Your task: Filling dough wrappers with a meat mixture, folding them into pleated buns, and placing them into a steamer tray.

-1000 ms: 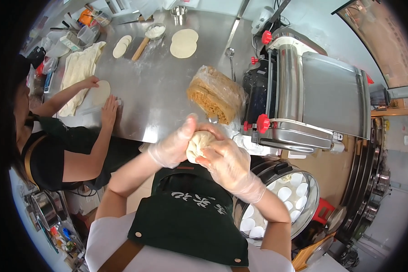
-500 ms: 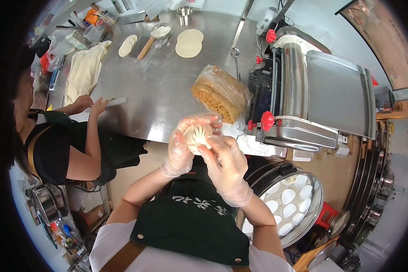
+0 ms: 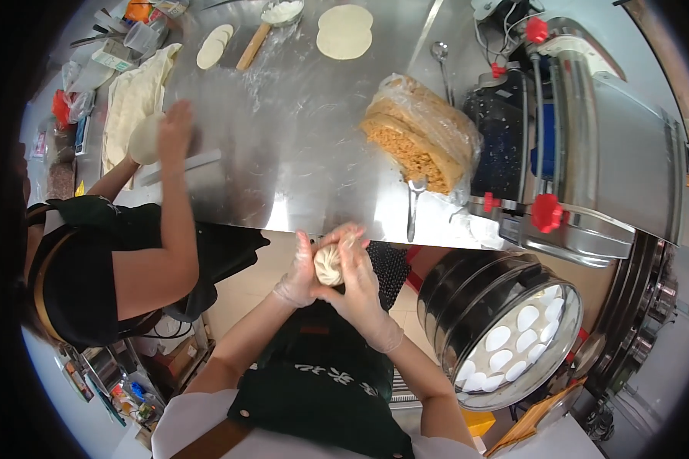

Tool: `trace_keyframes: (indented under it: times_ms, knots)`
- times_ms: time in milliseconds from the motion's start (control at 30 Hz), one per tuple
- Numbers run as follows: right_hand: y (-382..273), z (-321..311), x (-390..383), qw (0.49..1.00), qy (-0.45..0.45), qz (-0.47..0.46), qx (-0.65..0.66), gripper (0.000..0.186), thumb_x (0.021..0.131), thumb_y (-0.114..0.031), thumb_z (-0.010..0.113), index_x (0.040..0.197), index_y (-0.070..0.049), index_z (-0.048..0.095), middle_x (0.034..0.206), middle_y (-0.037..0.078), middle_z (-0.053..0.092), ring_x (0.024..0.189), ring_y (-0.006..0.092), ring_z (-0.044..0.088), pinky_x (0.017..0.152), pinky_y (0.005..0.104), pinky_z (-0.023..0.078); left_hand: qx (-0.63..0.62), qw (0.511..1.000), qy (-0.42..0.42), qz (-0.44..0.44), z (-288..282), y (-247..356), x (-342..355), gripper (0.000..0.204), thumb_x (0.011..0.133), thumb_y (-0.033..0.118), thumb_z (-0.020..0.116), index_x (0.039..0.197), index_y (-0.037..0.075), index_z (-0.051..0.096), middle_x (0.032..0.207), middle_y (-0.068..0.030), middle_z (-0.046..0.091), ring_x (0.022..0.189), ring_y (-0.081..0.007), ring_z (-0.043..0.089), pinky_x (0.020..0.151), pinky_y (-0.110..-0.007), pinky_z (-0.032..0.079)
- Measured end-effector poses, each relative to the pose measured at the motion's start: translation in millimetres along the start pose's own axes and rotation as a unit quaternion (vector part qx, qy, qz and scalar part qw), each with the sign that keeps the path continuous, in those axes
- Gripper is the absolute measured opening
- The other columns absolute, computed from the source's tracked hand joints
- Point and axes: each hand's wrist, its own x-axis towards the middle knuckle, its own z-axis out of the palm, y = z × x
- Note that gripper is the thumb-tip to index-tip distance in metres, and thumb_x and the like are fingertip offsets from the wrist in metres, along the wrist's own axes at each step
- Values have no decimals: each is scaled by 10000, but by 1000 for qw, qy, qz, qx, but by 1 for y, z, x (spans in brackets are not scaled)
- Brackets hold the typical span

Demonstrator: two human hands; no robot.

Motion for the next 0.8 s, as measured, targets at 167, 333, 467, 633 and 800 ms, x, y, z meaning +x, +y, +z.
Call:
trace_keyframes:
  times_ms: [167,333,467,633,800]
  knots:
    - [63,33,42,996,69,-55,16,1071,683,-80,815,1496,1,123,1311,246,519,1140,428,544,940,451,474,343,911,78,214,-38,20,51,1113,794,840,230,1522,28,6,1595,-148,76,1470,-278,92,1188,-422,86]
    - [122,56,38,992,51,28,108,992,836,-296,700,1499,22,34,1488,288,283,1362,422,330,1102,436,316,393,877,79,263,-71,8,75,1042,849,794,205,1520,13,48,1587,-184,91,1474,-295,64,1182,-426,66]
    - [88,78,32,944,115,128,281,973,921,-612,443,1510,-5,-38,1578,237,57,1466,340,82,1176,440,120,402,868,80,280,-73,-17,86,1026,859,787,222,1523,24,47,1585,-194,96,1475,-295,48,1181,-424,38]
    - [88,61,69,908,133,174,358,1101,840,-790,293,1500,37,-10,1583,202,86,1468,306,82,1188,405,80,385,865,132,295,-66,-32,75,1023,870,775,226,1516,-4,79,1564,-214,178,1459,-314,145,1176,-416,107]
    - [95,75,40,925,130,197,298,1114,804,-833,234,1514,0,27,1577,191,136,1461,302,127,1186,405,107,396,876,62,269,-58,-21,95,1028,862,785,194,1520,13,26,1577,-199,138,1465,-299,105,1180,-425,49]
